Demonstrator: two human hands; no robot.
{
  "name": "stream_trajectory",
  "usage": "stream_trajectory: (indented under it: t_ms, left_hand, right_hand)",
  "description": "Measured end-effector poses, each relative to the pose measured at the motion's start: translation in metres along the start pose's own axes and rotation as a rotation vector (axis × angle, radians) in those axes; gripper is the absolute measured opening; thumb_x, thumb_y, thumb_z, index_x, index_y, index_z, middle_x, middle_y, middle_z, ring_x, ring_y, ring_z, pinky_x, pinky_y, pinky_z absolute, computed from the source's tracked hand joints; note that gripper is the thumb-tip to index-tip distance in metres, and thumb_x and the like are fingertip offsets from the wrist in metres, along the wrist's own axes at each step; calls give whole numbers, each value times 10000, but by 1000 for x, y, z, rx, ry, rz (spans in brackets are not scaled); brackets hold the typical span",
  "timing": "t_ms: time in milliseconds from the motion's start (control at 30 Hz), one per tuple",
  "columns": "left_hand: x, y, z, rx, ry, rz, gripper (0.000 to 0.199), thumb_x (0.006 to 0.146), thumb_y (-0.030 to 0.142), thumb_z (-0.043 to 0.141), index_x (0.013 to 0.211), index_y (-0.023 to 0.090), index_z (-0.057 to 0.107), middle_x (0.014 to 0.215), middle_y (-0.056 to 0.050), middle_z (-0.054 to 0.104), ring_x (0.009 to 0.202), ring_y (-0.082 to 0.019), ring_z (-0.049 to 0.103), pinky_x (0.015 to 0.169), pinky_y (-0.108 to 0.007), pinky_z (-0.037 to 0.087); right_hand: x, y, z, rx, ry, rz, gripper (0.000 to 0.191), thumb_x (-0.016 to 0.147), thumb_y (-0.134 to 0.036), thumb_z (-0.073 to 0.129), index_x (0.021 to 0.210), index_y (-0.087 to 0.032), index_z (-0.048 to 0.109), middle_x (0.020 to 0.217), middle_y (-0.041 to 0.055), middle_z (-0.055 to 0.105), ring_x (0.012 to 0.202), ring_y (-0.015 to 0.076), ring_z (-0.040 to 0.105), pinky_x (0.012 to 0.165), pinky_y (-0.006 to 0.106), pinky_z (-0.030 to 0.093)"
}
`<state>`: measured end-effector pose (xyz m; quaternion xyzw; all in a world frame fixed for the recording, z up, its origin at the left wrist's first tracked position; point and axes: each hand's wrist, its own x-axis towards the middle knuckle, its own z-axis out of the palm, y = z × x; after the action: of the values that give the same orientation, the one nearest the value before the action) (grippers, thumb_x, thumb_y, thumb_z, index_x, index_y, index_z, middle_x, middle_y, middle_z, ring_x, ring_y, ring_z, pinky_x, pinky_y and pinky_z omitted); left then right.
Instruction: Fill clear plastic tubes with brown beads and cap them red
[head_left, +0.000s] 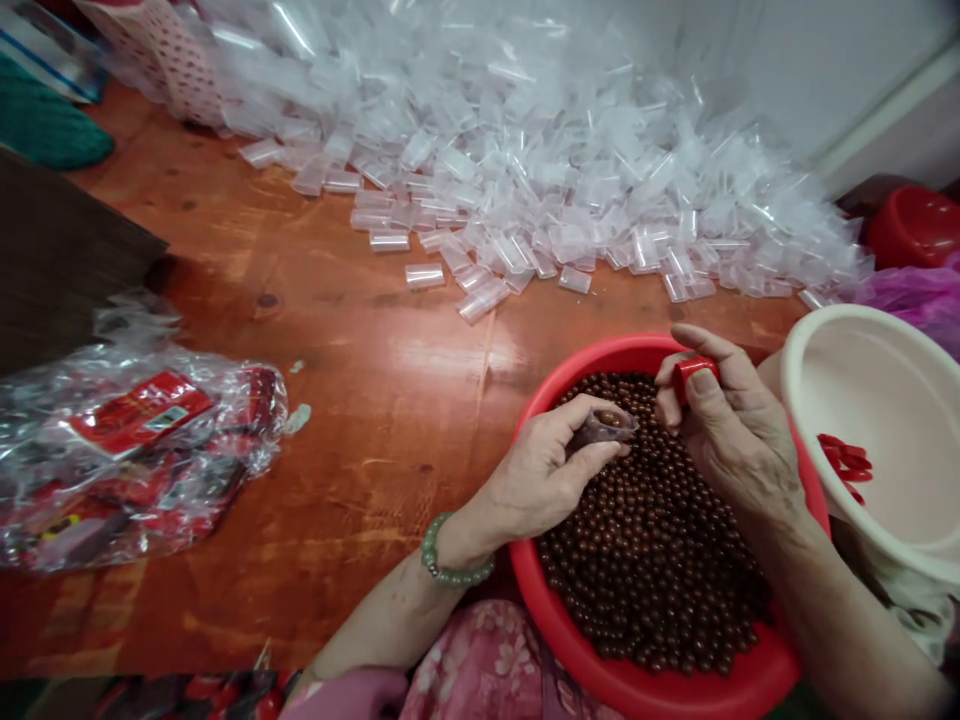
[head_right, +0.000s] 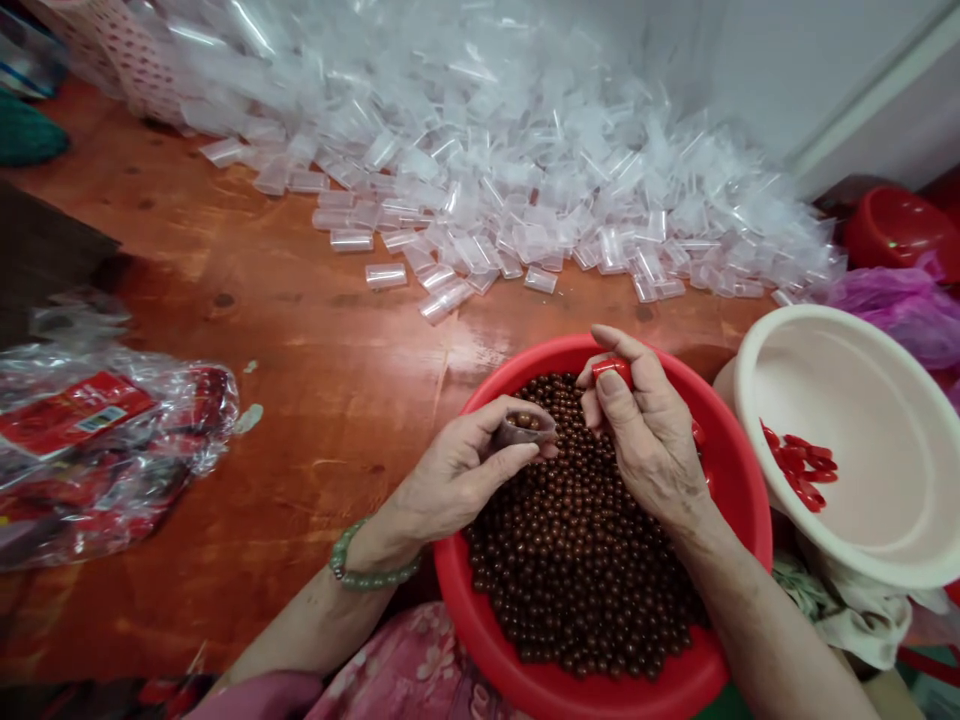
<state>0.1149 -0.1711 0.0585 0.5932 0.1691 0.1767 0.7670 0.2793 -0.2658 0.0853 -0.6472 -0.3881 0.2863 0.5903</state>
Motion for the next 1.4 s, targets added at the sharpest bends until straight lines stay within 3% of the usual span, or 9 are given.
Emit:
stream_trajectory:
  t_ms: [100,200,333,467,633,867,1100,1233,1400]
  left_hand:
    - [1,1,0,-136,-41,-32,206,919,207,575,1117,168,619,1000,-43,709,967,-150,677,939,-296,513]
    - [2,3,-1,-92,-52,-12,209,893,175,607,1092,177,669,1047,-38,717,999,-148,660,977,-293,492]
    - [2,5,0,9,-86,-3,248,889,149,599,1107,179,712,1105,-43,735,1015,-156,657,996,-303,483]
    - [0,6,1,43,-178,-11,254,887,157,623,1119,161,727,1114,-52,758,1038,-169,680,995,-301,495]
    - [0,6,2,57,-123,-16,262,903,149,602,1136,169,720,1118,-46,758,1045,-164,687,987,-291,498]
    - [-2,0,2,209,-79,-20,219,938,261,595,1087,162,721,929,-32,730,872,-169,662,839,-295,513]
    - [0,2,0,125,-105,-14,232,943,261,572,1113,174,704,1053,-39,717,1003,-201,634,955,-331,480]
    - [1,4,-2,46,-151,-75,239,937,253,563,1129,165,676,996,-32,697,927,-174,614,890,-302,481]
    - [1,5,-4,84,-130,-97,172,947,301,538,970,153,622,917,-24,630,834,-151,568,808,-283,471]
  right_hand:
    - [-1,-6,4,31,0,-3,328,947,-462,630,1199,-273,536,805,-30,612,510,69,495,461,201,405]
    - [-2,-10,8,32,-5,-27,227,947,-407,648,1088,-272,531,780,-42,655,449,60,485,412,189,375]
    - [-6,-11,8,-89,-4,-97,143,936,-306,674,1070,-260,655,849,-27,683,475,49,522,443,195,433]
    - [-9,-11,3,-164,-36,-157,224,936,-242,672,1148,-296,722,902,-21,671,514,40,540,465,196,453]
    - [-12,-12,-2,-268,-73,-199,306,944,-206,655,1221,-328,701,1008,-8,712,573,52,583,555,219,509]
    - [-17,-8,3,-270,-41,-306,298,892,-154,709,1144,-312,723,1035,-3,757,933,159,707,865,316,578]
    - [-18,-6,13,-218,-75,-316,265,885,-155,709,1104,-304,728,988,17,768,894,195,719,809,378,609]
    - [-19,-5,17,-237,-2,-321,219,871,-171,731,1056,-288,736,955,23,772,857,197,732,784,381,633]
    - [-19,-2,17,-251,23,-354,287,861,-115,725,1089,-290,732,974,19,768,862,181,727,783,358,634]
